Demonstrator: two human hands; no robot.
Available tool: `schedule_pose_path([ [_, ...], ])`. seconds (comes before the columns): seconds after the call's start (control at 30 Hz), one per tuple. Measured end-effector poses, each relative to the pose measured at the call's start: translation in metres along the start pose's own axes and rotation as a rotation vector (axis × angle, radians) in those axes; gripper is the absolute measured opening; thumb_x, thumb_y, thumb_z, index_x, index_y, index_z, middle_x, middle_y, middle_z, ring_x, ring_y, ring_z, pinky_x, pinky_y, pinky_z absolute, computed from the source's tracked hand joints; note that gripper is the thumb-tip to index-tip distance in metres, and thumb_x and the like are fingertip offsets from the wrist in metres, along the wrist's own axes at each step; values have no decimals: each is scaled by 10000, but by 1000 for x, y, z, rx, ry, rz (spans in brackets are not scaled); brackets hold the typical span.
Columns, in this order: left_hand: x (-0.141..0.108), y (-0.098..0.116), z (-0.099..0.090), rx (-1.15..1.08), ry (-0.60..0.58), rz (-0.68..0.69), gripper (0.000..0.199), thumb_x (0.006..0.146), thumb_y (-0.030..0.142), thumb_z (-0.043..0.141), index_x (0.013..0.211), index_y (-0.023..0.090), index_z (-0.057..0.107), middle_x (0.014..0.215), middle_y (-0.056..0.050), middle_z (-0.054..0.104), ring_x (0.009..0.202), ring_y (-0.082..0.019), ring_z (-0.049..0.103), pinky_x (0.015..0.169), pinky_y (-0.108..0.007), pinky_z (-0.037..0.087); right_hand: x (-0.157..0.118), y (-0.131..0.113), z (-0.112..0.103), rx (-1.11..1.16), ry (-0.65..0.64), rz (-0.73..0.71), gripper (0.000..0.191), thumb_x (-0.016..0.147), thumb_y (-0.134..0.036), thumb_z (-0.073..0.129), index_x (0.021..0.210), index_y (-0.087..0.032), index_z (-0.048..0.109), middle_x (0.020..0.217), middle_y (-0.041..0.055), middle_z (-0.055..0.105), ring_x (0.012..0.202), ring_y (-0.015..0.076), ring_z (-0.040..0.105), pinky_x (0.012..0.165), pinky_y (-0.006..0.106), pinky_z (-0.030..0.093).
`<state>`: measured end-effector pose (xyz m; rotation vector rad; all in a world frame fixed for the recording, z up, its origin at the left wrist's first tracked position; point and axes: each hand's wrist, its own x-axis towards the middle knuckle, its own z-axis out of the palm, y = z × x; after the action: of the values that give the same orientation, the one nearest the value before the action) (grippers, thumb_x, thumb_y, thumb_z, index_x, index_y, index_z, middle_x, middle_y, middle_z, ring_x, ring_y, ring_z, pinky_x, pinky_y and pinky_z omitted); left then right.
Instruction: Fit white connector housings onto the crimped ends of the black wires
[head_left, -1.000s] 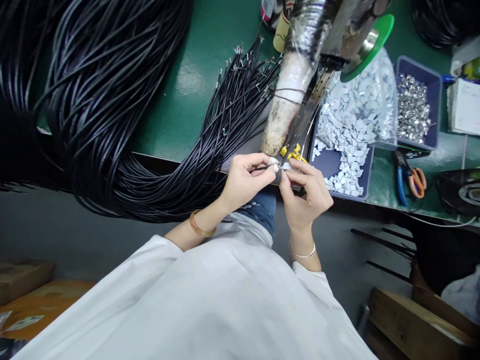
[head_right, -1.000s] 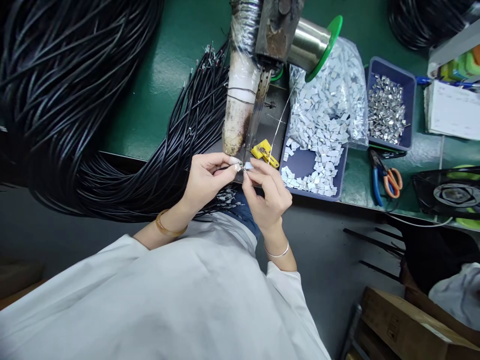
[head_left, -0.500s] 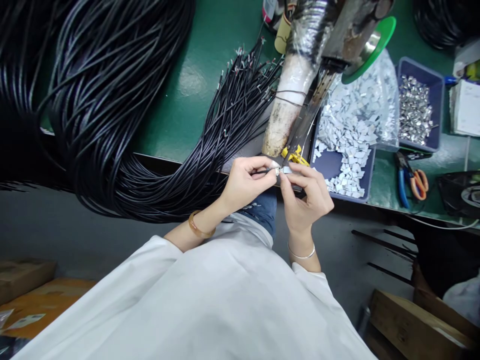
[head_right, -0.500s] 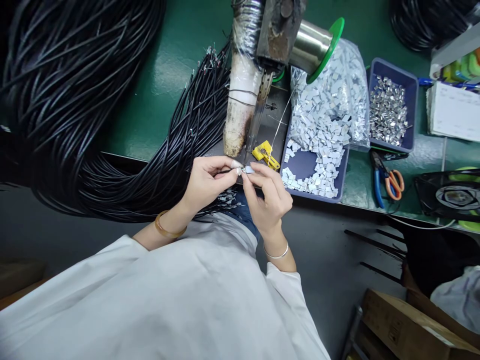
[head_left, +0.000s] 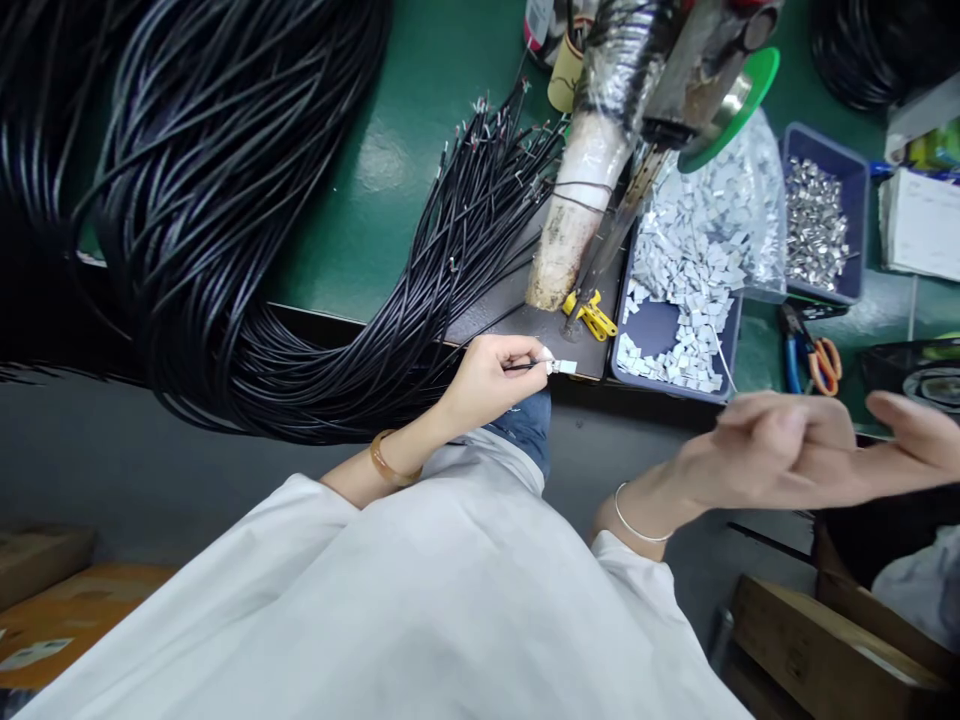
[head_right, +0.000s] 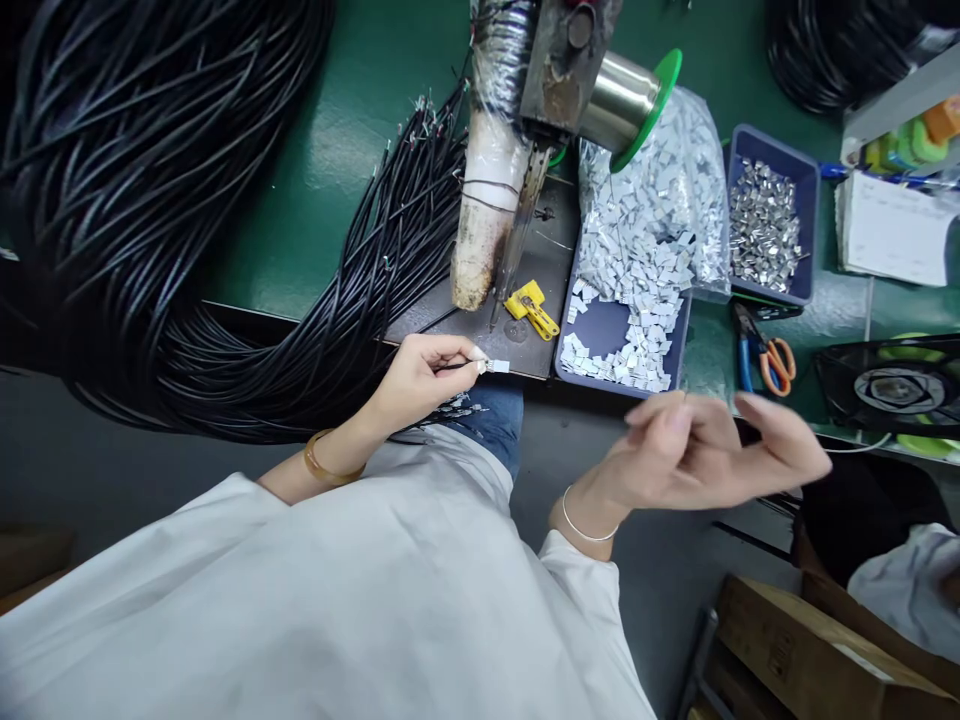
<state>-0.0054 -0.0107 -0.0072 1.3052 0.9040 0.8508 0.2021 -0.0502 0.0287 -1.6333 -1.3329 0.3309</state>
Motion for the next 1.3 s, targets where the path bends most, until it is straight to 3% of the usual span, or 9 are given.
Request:
schedule_pose_path([
  [0.27, -20, -6, -14, 194, -178, 41, 197, 832, 250, 665, 903, 105, 777, 758, -54, 733, 654, -119, 640, 620, -212, 490, -10, 3, -16, -45, 98, 90, 250, 850, -446, 670, 840, -215, 574, 669, -42, 638, 571, 138, 664, 578, 293, 568],
  [0.47, -3, -2, -27, 667, 279, 363, 211, 908, 242, 594, 1001, 119, 739, 963, -106, 722, 884, -208, 649, 778, -330, 539, 5, 22, -20, -264, -145, 45, 122, 801, -296, 706, 748, -209, 638, 781, -2, 686, 763, 149, 665, 708, 288, 531],
  [0.6, 20, -3, -29, 1052, 288, 326, 180, 916, 173, 518, 920, 131, 694, 1015, -139, 677, 1003, -284, 593, 856, -408, 483, 23, 28, -17, -307, -378, 91, 111, 781, -282, 691, 714, -210, 640, 842, 10, 718, 740, 143, 641, 661, 271, 492],
  [0.73, 22, 4, -25, 937, 316, 318, 116, 859, 125, 538, 851, 133, 653, 811, -77, 642, 862, -231, 582, 780, -352, 447, 34, 33, -20, -427, -435, 81, 141, 757, -287, 701, 680, -206, 614, 712, -21, 667, 606, 113, 563, 633, 272, 427],
  [0.83, 6, 13, -14, 566, 101, 235, 100, 800, 183, 650, 891, 142, 655, 613, 38, 516, 608, -121, 475, 631, -269, 382, 36, 39, -17, -455, -368, 63, 138, 742, -242, 692, 661, -207, 585, 643, -43, 607, 576, 101, 518, 628, 273, 394],
  [0.93, -13, 12, 8, 68, -461, 106, 313, 737, 376, 777, 927, 145, 686, 597, 71, 468, 543, -64, 395, 549, -210, 341, 31, 38, -8, -400, -219, 34, 140, 749, -194, 658, 655, -211, 556, 628, -51, 567, 571, 96, 491, 626, 274, 402],
  [1.0, -19, 5, 23, -199, -688, -30, 346, 774, 411, 739, 954, 118, 699, 617, 43, 525, 546, -64, 440, 529, -200, 363, 23, 29, -2, -307, -68, 4, 156, 770, -205, 654, 665, -213, 539, 663, -43, 570, 565, 93, 486, 595, 272, 413],
  [1.17, -12, -13, 30, -310, -54, -94, 266, 751, 330, 744, 866, 91, 728, 636, -14, 637, 552, -83, 538, 558, -215, 436, -12, -11, 16, 68, 87, 8, 183, 834, -288, 670, 750, -221, 522, 813, -20, 621, 600, 108, 627, 550, 272, 516],
  [1.3, -3, -7, 11, -327, 1, 15, 284, 796, 360, 727, 644, 121, 697, 582, -2, 603, 568, -76, 512, 574, -212, 425, -32, -24, 35, 119, 89, -112, 56, 854, -258, 673, 833, -227, 631, 954, 33, 692, 912, 185, 710, 777, 363, 595],
])
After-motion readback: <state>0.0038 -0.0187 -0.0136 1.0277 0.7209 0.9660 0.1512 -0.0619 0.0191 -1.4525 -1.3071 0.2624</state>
